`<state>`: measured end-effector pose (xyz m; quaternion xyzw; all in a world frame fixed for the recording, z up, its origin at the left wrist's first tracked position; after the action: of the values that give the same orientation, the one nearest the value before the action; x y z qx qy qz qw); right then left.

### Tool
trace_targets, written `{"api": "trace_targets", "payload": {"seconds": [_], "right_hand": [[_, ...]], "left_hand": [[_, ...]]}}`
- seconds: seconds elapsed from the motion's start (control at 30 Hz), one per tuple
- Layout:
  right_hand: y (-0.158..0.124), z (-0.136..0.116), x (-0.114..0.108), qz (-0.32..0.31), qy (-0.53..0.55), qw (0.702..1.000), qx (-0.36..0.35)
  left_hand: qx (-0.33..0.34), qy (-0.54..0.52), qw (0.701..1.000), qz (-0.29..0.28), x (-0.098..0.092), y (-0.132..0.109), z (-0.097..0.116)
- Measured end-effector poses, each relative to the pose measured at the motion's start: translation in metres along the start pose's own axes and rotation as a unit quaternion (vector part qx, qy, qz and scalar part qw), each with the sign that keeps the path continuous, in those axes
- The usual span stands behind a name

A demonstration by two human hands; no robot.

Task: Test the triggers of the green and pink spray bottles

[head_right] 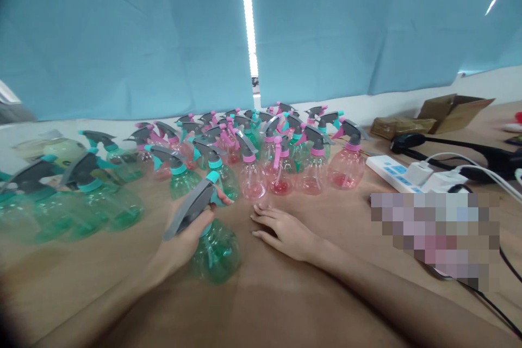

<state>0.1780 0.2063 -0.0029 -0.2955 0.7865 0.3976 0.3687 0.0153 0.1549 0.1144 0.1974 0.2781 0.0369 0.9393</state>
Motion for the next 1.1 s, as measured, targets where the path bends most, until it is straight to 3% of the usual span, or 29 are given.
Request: {"api": "trace_targets", "payload": {"seconds": [0.63, 1.1], "right_hand": [[0.0002, -0.0003, -0.0009, -0.012, 0.0, 1.0, 0.013], [-0.0006, 0.0039, 0.0005, -0.004, 0.012, 1.0, 0.006]], "left_hand": [[-0.019, -0.008, 0.999, -0.029, -0.0015, 0.0019, 0.0002], [-0.056, -0.083, 0.994, -0.047, 0.0054, -0.0015, -0.0023]]}}
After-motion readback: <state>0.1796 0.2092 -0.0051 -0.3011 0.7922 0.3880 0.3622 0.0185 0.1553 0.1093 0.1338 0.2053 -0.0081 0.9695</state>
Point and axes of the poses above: each hand's wrist, its own y-axis towards the middle knuckle, its own x-axis out of the palm, z = x × y, the point moved 5 cm from there along y, towards the middle knuckle, and after that the axes turned 6 degrees about -x, right-handed, at the moved point
